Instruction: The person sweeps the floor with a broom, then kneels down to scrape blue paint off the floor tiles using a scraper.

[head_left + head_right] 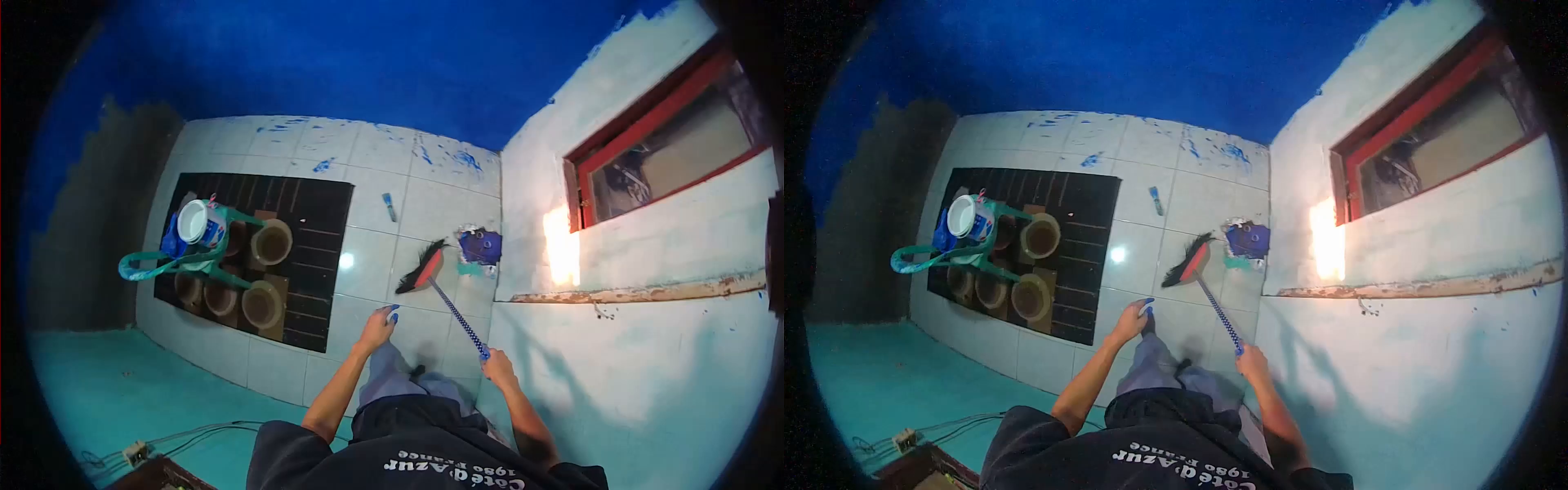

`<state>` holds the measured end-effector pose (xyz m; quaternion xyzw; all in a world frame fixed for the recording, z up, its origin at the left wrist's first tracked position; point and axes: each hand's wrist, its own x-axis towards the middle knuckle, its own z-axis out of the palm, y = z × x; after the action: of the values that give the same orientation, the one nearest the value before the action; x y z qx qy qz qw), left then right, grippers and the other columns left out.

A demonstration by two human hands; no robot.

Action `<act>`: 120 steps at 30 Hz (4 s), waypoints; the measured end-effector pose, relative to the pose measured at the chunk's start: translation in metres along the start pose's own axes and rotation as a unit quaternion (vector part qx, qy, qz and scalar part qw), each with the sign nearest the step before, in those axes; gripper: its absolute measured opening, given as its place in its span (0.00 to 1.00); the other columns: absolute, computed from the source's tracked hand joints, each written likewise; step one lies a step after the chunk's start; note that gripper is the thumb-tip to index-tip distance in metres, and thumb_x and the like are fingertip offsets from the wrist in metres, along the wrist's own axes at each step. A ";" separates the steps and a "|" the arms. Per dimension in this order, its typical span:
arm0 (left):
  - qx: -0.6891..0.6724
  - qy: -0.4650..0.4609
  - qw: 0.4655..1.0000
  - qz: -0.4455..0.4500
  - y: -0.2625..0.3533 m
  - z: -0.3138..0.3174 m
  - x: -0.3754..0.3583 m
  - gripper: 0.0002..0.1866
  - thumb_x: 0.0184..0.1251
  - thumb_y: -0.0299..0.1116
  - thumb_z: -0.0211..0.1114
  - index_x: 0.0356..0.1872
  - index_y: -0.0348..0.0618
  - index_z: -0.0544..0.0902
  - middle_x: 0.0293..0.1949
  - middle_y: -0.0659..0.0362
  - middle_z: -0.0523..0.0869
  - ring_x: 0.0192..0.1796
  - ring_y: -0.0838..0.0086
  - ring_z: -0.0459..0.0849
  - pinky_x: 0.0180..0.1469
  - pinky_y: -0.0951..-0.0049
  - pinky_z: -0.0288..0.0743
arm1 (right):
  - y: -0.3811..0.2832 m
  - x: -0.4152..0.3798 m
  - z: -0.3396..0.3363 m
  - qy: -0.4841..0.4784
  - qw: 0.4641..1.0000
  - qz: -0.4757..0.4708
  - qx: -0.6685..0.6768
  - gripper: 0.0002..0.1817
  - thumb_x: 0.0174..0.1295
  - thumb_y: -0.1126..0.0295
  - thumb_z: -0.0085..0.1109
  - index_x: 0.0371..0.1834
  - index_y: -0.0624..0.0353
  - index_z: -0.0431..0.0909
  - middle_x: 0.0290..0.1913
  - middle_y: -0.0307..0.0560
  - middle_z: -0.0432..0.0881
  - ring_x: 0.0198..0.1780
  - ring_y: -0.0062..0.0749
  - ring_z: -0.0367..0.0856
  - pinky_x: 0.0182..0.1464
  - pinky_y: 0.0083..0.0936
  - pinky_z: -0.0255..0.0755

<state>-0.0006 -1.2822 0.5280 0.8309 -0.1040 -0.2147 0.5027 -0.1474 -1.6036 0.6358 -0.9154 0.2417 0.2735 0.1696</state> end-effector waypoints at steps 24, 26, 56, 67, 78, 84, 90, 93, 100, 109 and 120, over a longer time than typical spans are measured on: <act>-0.015 0.071 0.997 -0.010 0.118 0.204 0.019 0.18 0.66 0.32 0.58 0.56 0.39 0.77 0.48 0.44 0.82 0.47 0.53 0.80 0.50 0.65 0.72 | 0.179 0.115 -0.120 -0.004 0.997 -0.027 -0.079 0.14 0.61 0.59 0.53 0.38 0.57 0.81 0.40 0.55 0.84 0.46 0.48 0.83 0.46 0.43 0.76; -0.017 0.039 0.999 -0.029 0.149 0.214 0.036 0.18 0.66 0.32 0.58 0.56 0.40 0.77 0.48 0.44 0.82 0.47 0.52 0.80 0.50 0.62 0.72 | 0.179 0.105 -0.153 0.017 0.992 -0.066 -0.107 0.13 0.60 0.61 0.55 0.38 0.58 0.81 0.40 0.54 0.84 0.45 0.48 0.83 0.46 0.43 0.76; 0.000 0.059 0.998 -0.030 0.198 0.175 0.149 0.18 0.63 0.30 0.59 0.55 0.39 0.78 0.42 0.44 0.82 0.43 0.52 0.78 0.48 0.59 0.71 | 0.167 0.280 -0.237 0.087 0.969 -0.032 -0.229 0.08 0.60 0.65 0.54 0.35 0.48 0.84 0.38 0.45 0.86 0.43 0.38 0.85 0.40 0.36 0.76; 0.073 0.092 0.988 0.103 0.222 0.255 0.214 0.23 0.62 0.28 0.62 0.60 0.39 0.73 0.53 0.44 0.79 0.54 0.55 0.78 0.57 0.60 0.70 | 0.202 0.290 -0.206 0.282 0.944 -0.031 -0.167 0.18 0.55 0.72 0.56 0.52 0.51 0.78 0.56 0.51 0.75 0.63 0.41 0.66 0.60 0.47 0.60; -0.008 0.101 0.995 -0.024 0.227 0.190 0.188 0.22 0.60 0.26 0.58 0.58 0.42 0.75 0.44 0.46 0.80 0.47 0.54 0.77 0.51 0.61 0.70 | 0.108 0.278 -0.167 0.187 0.956 -0.216 -0.064 0.32 0.56 0.70 0.59 0.68 0.46 0.66 0.71 0.56 0.57 0.73 0.52 0.53 0.70 0.56 0.46; -0.013 0.146 0.988 -0.051 0.184 0.138 0.175 0.22 0.61 0.26 0.60 0.59 0.42 0.74 0.41 0.46 0.80 0.44 0.57 0.78 0.47 0.63 0.71 | 0.027 0.291 -0.149 0.181 0.949 -0.249 -0.063 0.32 0.56 0.66 0.60 0.67 0.41 0.66 0.70 0.49 0.59 0.72 0.49 0.52 0.71 0.57 0.42; -0.024 0.124 0.990 -0.058 0.127 0.061 0.186 0.21 0.63 0.28 0.59 0.59 0.42 0.74 0.51 0.43 0.80 0.56 0.52 0.76 0.59 0.61 0.69 | -0.079 0.289 -0.119 0.134 0.950 -0.280 -0.011 0.27 0.56 0.66 0.60 0.62 0.45 0.73 0.69 0.50 0.61 0.72 0.50 0.55 0.69 0.59 0.48; 0.041 0.139 0.989 -0.015 0.099 0.009 0.199 0.21 0.63 0.30 0.59 0.58 0.42 0.75 0.55 0.43 0.79 0.61 0.49 0.73 0.63 0.58 0.66 | -0.135 0.292 -0.107 0.116 0.955 -0.273 -0.015 0.28 0.54 0.67 0.63 0.62 0.47 0.73 0.67 0.51 0.64 0.71 0.51 0.57 0.68 0.56 0.55; 0.100 0.174 0.979 -0.026 0.042 -0.069 0.245 0.22 0.61 0.29 0.58 0.58 0.42 0.75 0.58 0.44 0.77 0.63 0.46 0.69 0.67 0.56 0.63 | -0.221 0.339 -0.092 0.098 0.933 -0.346 0.031 0.30 0.53 0.68 0.63 0.63 0.46 0.71 0.63 0.55 0.66 0.62 0.54 0.66 0.59 0.45 0.70; 0.022 0.160 0.984 -0.072 -0.047 -0.070 0.384 0.21 0.62 0.28 0.58 0.58 0.39 0.74 0.56 0.46 0.78 0.61 0.50 0.72 0.63 0.59 0.66 | -0.302 0.538 -0.033 -0.028 0.935 -0.353 0.014 0.37 0.55 0.68 0.62 0.70 0.46 0.61 0.60 0.59 0.67 0.56 0.55 0.73 0.53 0.44 0.73; 0.099 0.200 0.971 -0.080 -0.427 0.070 0.609 0.23 0.61 0.26 0.59 0.60 0.39 0.73 0.62 0.45 0.73 0.68 0.49 0.65 0.70 0.56 0.57 | -0.303 0.855 0.286 -0.095 0.928 -0.347 -0.095 0.40 0.53 0.72 0.60 0.71 0.60 0.54 0.57 0.68 0.66 0.54 0.60 0.72 0.52 0.45 0.74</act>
<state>0.4880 -1.3724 -0.0293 0.9084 0.0448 -0.0728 0.4093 0.5221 -1.5255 -0.0346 -0.9238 -0.1349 0.3047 0.1887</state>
